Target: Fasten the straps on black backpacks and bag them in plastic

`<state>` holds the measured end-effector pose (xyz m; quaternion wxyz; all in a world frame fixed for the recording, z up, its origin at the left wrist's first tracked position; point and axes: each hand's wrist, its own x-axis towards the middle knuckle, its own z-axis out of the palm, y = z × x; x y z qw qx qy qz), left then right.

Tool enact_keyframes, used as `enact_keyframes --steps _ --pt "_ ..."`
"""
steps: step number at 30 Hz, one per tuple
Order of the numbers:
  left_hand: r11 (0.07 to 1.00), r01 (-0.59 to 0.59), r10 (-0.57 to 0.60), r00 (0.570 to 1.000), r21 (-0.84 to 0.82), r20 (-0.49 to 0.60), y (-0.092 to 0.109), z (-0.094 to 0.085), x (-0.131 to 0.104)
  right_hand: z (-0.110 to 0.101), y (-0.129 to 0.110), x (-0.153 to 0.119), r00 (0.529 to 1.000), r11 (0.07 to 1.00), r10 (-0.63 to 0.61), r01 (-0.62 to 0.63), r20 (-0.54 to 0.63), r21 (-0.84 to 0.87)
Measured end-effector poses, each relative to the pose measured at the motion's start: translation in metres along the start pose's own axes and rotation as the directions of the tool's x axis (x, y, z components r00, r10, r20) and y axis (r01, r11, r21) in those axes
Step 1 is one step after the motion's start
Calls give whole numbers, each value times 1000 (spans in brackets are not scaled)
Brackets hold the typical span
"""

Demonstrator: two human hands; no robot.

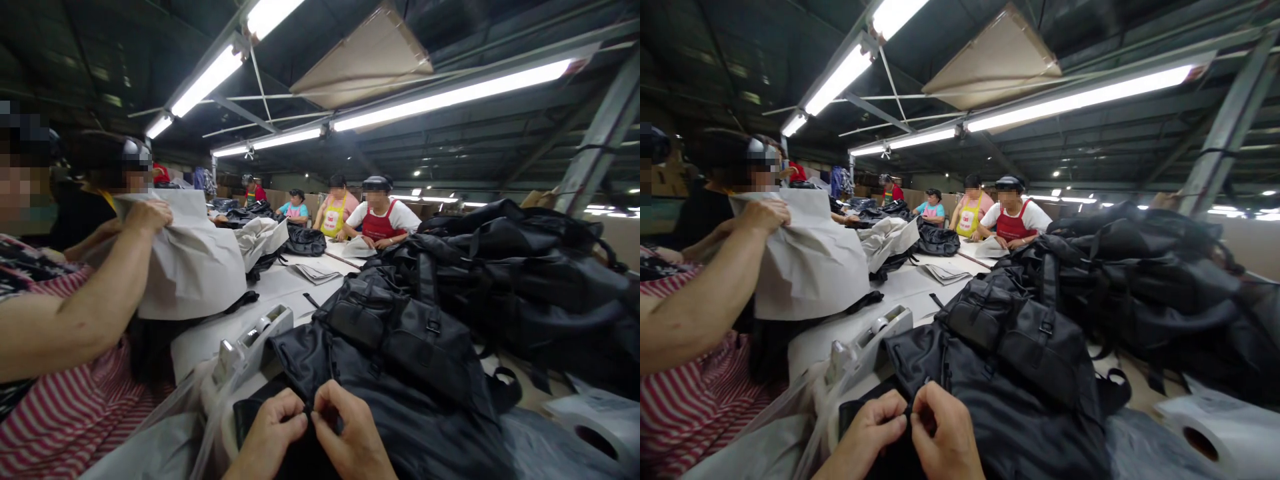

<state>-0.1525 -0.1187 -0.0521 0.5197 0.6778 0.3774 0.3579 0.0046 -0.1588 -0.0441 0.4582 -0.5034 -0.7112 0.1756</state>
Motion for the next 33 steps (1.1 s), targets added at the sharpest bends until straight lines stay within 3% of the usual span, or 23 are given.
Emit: enact_keyframes --steps 3,8,13,16,20,24,26,29,33 --pt "1000 -7 6 999 -23 -32 -2 0 0 -2 -3 0 998 998 -58 57 1 6" --pt "983 -152 144 986 -107 -86 -4 3 -4 -5 -13 3 990 993 -110 113 -86 28" --pt "982 -136 119 984 -133 -134 -6 11 -3 -9 -14 3 979 987 -162 159 -122 -34" --pt "986 -148 134 977 -76 -167 -7 14 -4 -10 -11 2 995 995 -11 21 -102 97" --pt "956 -266 282 948 120 -145 -3 9 -7 -9 -10 2 970 913 244 -230 1 335" --pt "912 -323 357 928 252 -103 2 4 -10 -4 -8 3 937 814 345 -323 45 482" --pt "902 -334 364 929 274 -66 3 3 -11 -3 -6 2 937 834 346 -324 34 446" --pt "900 -333 347 938 281 0 5 2 -10 -6 -5 1 959 927 284 -277 10 251" --pt "906 -275 259 961 321 94 14 -1 -9 -14 -9 -1 983 981 163 -170 81 92"
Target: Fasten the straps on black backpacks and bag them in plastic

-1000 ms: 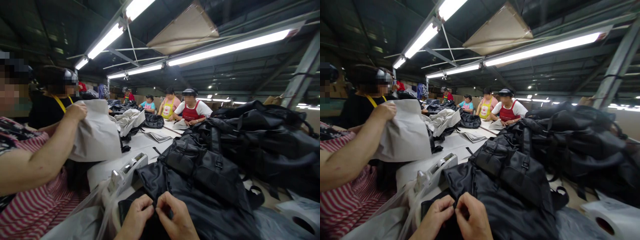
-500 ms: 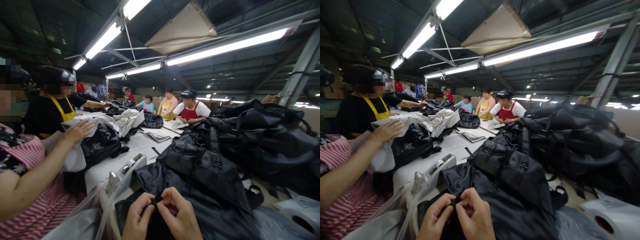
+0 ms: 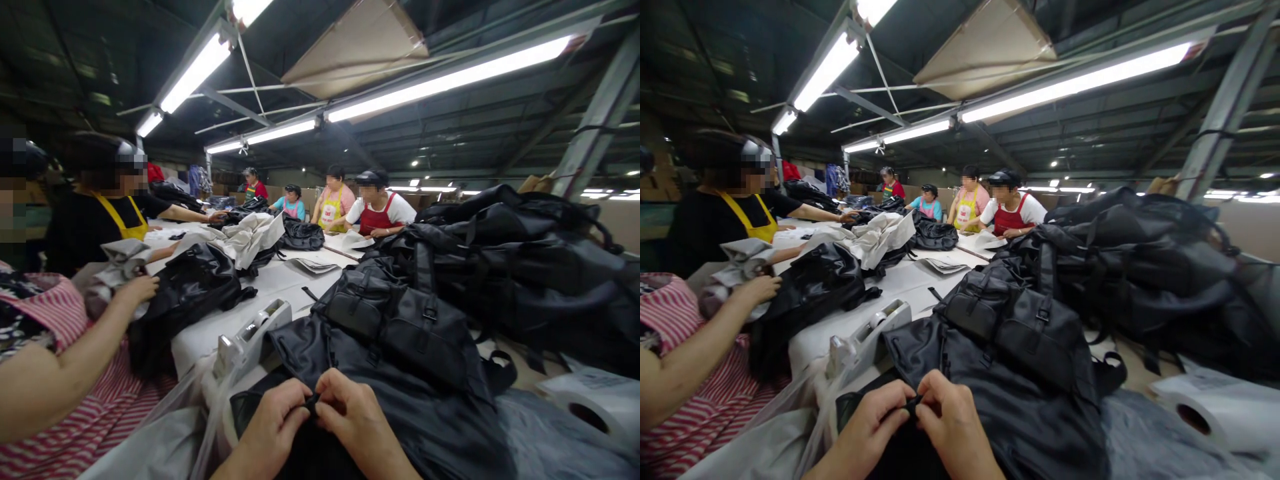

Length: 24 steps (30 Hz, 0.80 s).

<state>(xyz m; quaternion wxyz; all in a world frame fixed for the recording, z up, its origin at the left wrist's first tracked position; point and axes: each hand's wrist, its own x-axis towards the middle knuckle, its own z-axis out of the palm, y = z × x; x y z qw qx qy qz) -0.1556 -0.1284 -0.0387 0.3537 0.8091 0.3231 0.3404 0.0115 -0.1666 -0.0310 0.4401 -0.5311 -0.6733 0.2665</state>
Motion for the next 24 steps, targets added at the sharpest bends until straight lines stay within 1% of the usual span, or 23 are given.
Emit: enact_keyframes --steps 2,4,7,11,13,15,17,19,21,22,24 --pt "1000 10 -11 1000 24 19 4 -4 2 -2 -2 -1 998 996 -64 64 -8 -66" --pt "999 3 -4 999 36 34 6 -8 3 -3 -2 -1 995 990 -94 90 -29 -106" --pt "999 -17 14 998 41 68 7 -10 6 -1 1 -1 997 994 -61 56 -45 -91" --pt "996 -62 57 995 61 87 7 -8 9 4 7 0 994 997 -4 -4 -106 -78" --pt "997 -65 60 994 50 96 8 -7 10 5 7 1 992 997 17 -26 -121 -76" --pt "999 -9 13 993 -33 121 8 -10 12 5 6 3 993 999 36 -40 -114 -29" --pt "980 84 -49 981 -182 189 7 -16 16 2 5 5 993 996 55 -47 -105 75" --pt "915 171 -70 959 -364 275 6 -26 22 -2 5 6 992 978 75 -55 -99 199" --pt "837 244 -76 938 -490 338 4 -34 27 -6 8 8 992 952 96 -68 -82 297" --pt "813 280 -87 925 -510 370 3 -37 29 -7 10 8 992 942 103 -75 -70 328" --pt "803 357 -123 883 -478 453 3 -39 30 -9 12 9 992 931 110 -85 -53 354"
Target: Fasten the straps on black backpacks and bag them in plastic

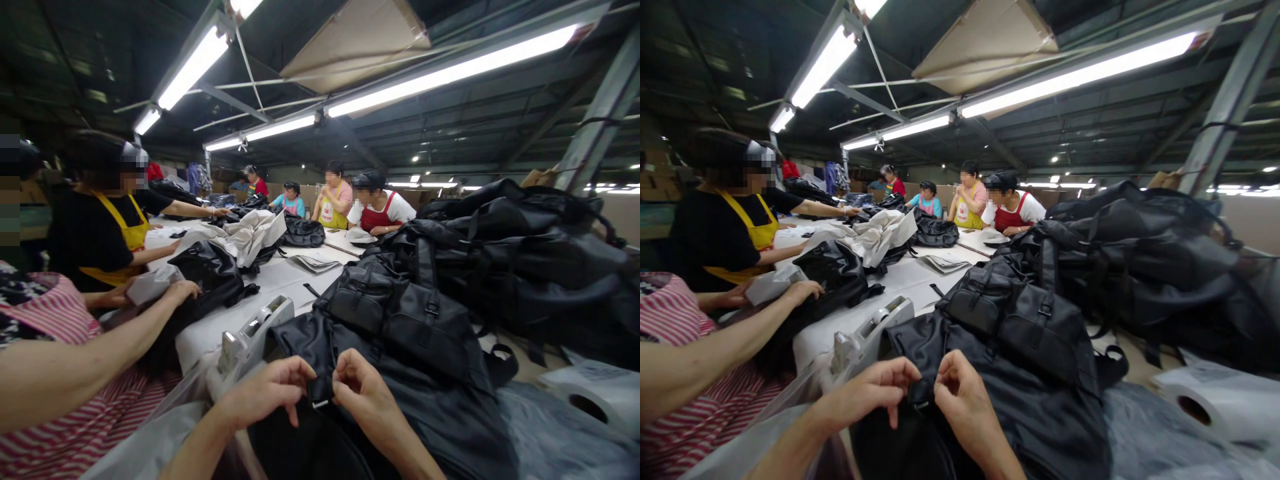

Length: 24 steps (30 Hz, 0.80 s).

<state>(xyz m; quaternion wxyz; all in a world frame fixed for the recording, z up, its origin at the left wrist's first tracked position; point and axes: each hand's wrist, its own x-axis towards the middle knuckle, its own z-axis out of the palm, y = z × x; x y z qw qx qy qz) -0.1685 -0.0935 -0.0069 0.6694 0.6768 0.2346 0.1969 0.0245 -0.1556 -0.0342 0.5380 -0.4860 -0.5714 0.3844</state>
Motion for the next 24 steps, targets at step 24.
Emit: enact_keyframes --steps 24 --pt "981 178 -162 969 73 -188 4 25 -1 -9 -4 -1 999 993 -31 33 21 -114"
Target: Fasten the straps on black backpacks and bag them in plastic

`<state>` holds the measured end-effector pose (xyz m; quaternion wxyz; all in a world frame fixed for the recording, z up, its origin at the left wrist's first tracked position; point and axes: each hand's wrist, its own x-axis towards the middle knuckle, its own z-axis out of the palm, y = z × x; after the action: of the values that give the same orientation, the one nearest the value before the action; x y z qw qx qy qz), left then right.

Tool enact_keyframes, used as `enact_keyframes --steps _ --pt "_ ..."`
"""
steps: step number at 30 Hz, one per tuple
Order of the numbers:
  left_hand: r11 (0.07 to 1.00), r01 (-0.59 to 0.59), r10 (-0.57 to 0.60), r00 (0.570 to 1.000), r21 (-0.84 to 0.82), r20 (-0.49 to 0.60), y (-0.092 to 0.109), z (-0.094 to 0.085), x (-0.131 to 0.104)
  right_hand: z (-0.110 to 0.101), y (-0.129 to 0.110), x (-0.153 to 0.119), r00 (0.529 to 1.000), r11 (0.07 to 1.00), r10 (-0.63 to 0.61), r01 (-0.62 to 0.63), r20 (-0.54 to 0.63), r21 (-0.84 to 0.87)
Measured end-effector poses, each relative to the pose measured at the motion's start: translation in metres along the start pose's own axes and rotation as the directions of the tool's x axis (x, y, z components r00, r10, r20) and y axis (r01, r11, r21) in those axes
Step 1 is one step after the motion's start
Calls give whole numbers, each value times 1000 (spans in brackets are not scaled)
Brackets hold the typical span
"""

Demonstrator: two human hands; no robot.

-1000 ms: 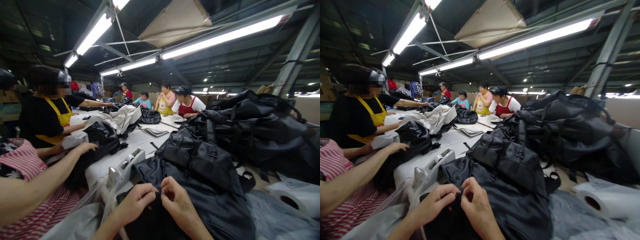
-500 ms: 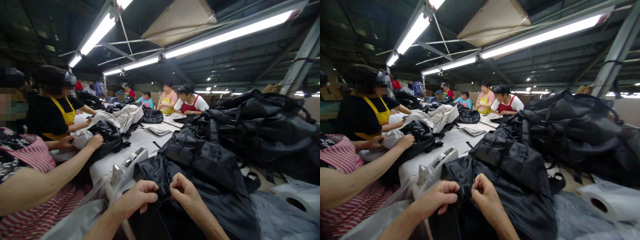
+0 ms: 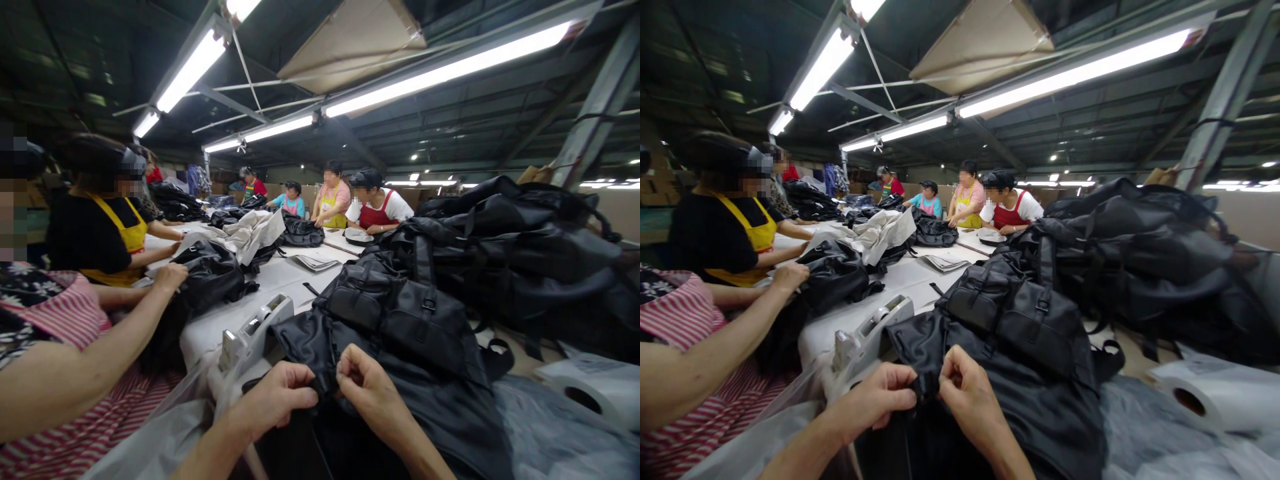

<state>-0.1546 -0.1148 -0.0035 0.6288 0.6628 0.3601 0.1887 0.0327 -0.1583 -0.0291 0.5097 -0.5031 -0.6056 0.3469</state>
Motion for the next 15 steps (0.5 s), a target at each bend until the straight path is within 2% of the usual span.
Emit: enact_keyframes --steps 6,9,11,13,15 --pt "999 -47 46 999 -20 -15 -8 1 -1 -11 -4 0 997 977 -72 65 -30 -204" --pt "998 -52 52 999 -23 -11 -13 0 2 -11 -6 -1 982 913 -181 149 -51 -381" --pt "1000 -26 26 1000 -8 14 -12 -1 2 -8 -11 -3 957 862 -282 219 -74 -456" --pt "1000 -11 10 997 13 72 -6 -1 0 -5 -19 -5 932 854 -354 287 -81 -433" --pt "998 -24 15 989 59 144 3 0 -4 -4 -27 -7 927 883 -369 325 -72 -340"
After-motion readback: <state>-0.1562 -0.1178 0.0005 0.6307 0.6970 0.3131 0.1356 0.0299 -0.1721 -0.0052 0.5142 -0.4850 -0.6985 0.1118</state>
